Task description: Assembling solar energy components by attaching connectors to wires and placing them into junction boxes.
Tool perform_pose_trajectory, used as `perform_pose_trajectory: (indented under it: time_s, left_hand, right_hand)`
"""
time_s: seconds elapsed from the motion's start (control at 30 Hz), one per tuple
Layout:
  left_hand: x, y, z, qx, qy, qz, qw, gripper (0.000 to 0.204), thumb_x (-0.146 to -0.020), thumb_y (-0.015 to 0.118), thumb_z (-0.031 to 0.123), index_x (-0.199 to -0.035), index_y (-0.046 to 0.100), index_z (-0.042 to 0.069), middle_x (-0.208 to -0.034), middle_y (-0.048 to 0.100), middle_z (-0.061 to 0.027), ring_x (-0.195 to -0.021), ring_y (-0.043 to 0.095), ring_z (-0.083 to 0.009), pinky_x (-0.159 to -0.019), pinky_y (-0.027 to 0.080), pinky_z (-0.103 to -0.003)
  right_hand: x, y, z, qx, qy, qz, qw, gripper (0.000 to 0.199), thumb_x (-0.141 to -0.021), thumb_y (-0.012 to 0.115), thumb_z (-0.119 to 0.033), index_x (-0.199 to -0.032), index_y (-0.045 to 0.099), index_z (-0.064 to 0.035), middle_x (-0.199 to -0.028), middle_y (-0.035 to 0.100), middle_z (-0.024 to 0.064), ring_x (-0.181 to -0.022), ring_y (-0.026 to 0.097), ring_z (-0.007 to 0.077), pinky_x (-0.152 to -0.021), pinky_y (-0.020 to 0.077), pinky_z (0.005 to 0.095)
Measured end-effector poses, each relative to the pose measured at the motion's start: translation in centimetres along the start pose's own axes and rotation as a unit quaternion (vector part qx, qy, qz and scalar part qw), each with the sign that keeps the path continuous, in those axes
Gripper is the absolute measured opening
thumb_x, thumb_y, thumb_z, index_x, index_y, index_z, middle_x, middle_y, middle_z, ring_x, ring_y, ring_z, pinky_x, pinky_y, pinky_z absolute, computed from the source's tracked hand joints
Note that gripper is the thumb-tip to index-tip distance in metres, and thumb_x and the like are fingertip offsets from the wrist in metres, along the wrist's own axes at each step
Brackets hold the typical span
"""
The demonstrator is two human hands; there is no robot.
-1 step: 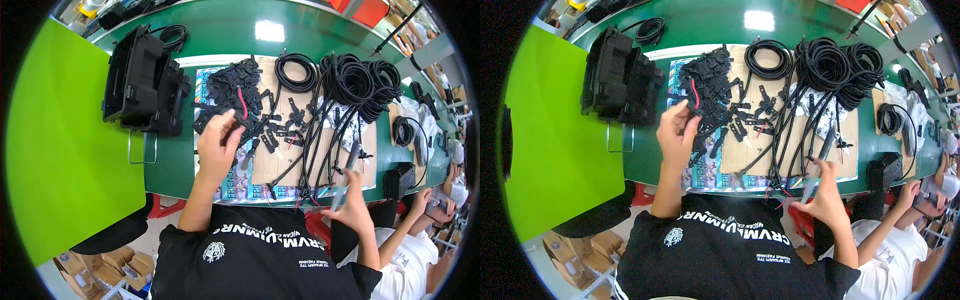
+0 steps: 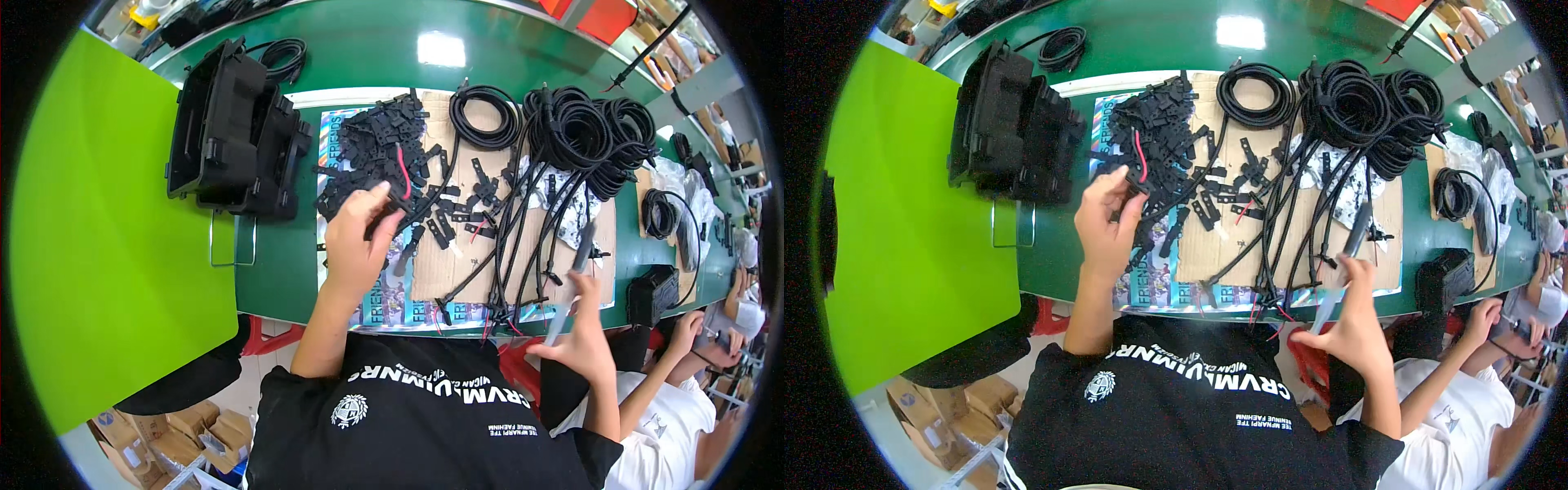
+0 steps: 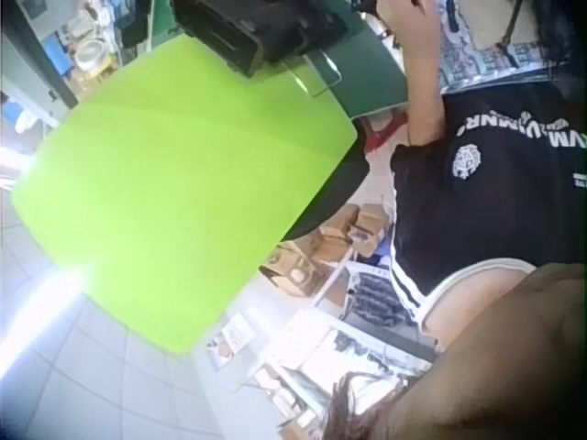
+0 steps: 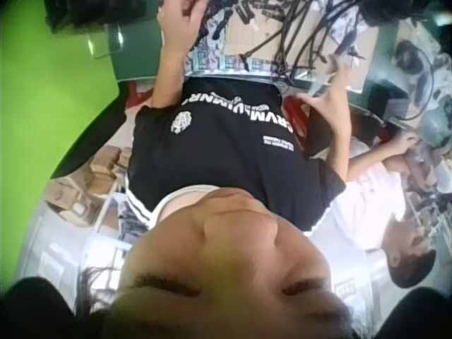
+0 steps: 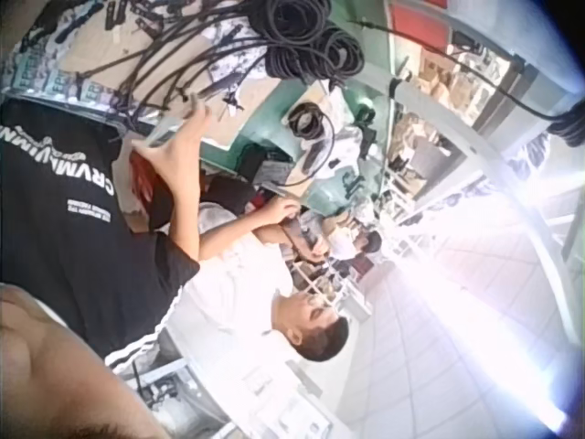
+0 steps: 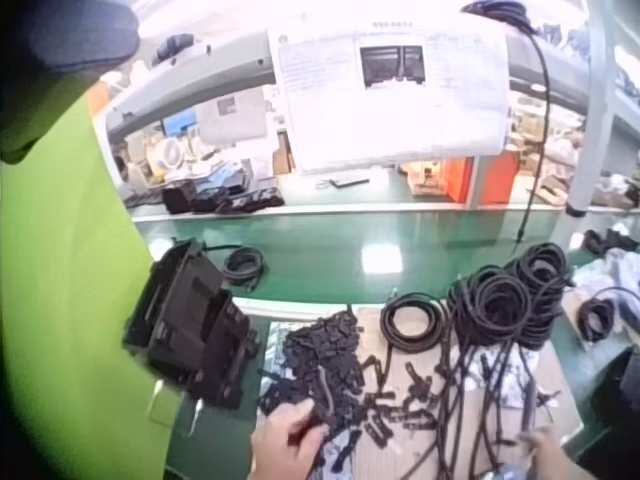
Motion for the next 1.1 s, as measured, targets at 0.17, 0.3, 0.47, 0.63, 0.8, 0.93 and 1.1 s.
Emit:
perform_pose_trajectory:
  time_s: [0.17,0.3,0.47,0.63,0.8,0.93,1.1]
  left_hand:
    - [-0.1,0.5,1.1,-0.052,0.088,-0.054,0.993,0.044,-0.077,0.077,-0.003,-0.117,0.060,0.003,-0.081,0.063,-0.0124,-0.068,0.063,-0.0277,-0.058,0.049,-0.035]
    - [-0.3,0.7,1.7,-0.082,0.111,-0.083,0.987,0.045,-0.074,0.078,-0.007,-0.114,0.060,0.003,-0.089,0.066,-0.0121,-0.073,0.064,-0.0262,-0.063,0.051,-0.032]
    - [-0.8,1.2,1.5,-0.040,0.100,-0.071,0.992,0.044,-0.076,0.077,-0.004,-0.116,0.060,0.004,-0.073,0.058,-0.0089,-0.055,0.053,-0.0210,-0.049,0.041,-0.031]
    - [-1.1,1.9,1.2,-0.027,0.104,-0.077,0.991,0.046,-0.077,0.077,-0.005,-0.118,0.059,0.004,-0.078,0.061,-0.0099,-0.057,0.055,-0.0204,-0.049,0.042,-0.030]
    - [-1.0,1.7,1.3,-0.026,0.096,-0.080,0.992,0.048,-0.076,0.077,-0.005,-0.120,0.058,0.003,-0.080,0.063,-0.0113,-0.059,0.058,-0.0228,-0.051,0.044,-0.031]
    - [-0.6,1.5,1.5,-0.088,0.117,-0.077,0.986,0.050,-0.074,0.077,-0.006,-0.120,0.061,0.002,-0.082,0.064,-0.0121,-0.067,0.063,-0.0291,-0.055,0.050,-0.036]
    - [-0.6,1.6,1.2,-0.105,0.123,-0.089,0.983,0.053,-0.070,0.078,-0.008,-0.120,0.063,0.002,-0.081,0.062,-0.0106,-0.064,0.060,-0.0257,-0.054,0.048,-0.033]
  right_hand:
    - [-1.6,-0.6,-1.3,-0.144,-0.017,0.063,0.987,0.121,-0.050,0.094,-0.040,-0.146,0.030,-0.0011,-0.127,0.042,0.0158,-0.117,0.048,0.0285,-0.093,0.0450,0.0367]
    - [-3.1,1.7,-0.1,-0.075,0.059,0.009,0.995,0.108,-0.058,0.089,-0.029,-0.145,0.031,0.0007,-0.113,0.045,0.0154,-0.097,0.052,0.0275,-0.083,0.0460,0.0361]
    - [-3.1,1.5,0.7,0.009,0.039,-0.054,0.998,0.121,-0.061,0.088,-0.038,-0.153,0.020,0.0016,-0.114,0.045,0.0235,-0.099,0.054,0.0413,-0.089,0.0473,0.0436]
    - [-3.3,1.3,1.1,0.083,-0.031,-0.061,0.994,0.115,-0.058,0.090,-0.039,-0.146,0.029,0.0018,-0.110,0.046,0.0205,-0.089,0.054,0.0352,-0.082,0.0493,0.0395]
    - [-3.6,0.7,1.5,0.015,0.015,-0.110,0.994,0.111,-0.060,0.092,-0.035,-0.143,0.030,0.0027,-0.119,0.048,0.0271,-0.102,0.058,0.0435,-0.090,0.0511,0.0431]
    - [-2.7,-2.1,0.2,-0.216,0.114,-0.107,0.964,0.110,-0.060,0.090,-0.027,-0.145,0.027,0.0007,-0.116,0.048,0.0191,-0.100,0.058,0.0239,-0.085,0.0509,0.0357]
    - [-1.5,-2.8,-4.2,-0.251,-0.123,-0.026,0.960,0.129,-0.038,0.096,-0.053,-0.138,0.033,-0.0008,-0.107,0.044,0.0115,-0.093,0.048,0.0228,-0.083,0.0435,0.0359]
Point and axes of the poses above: each hand's wrist, its own x-axis away from the middle knuckle, its own y-axis out of the palm, z = x × y, the point moved 2 cm from there along -x, towards the middle knuckle
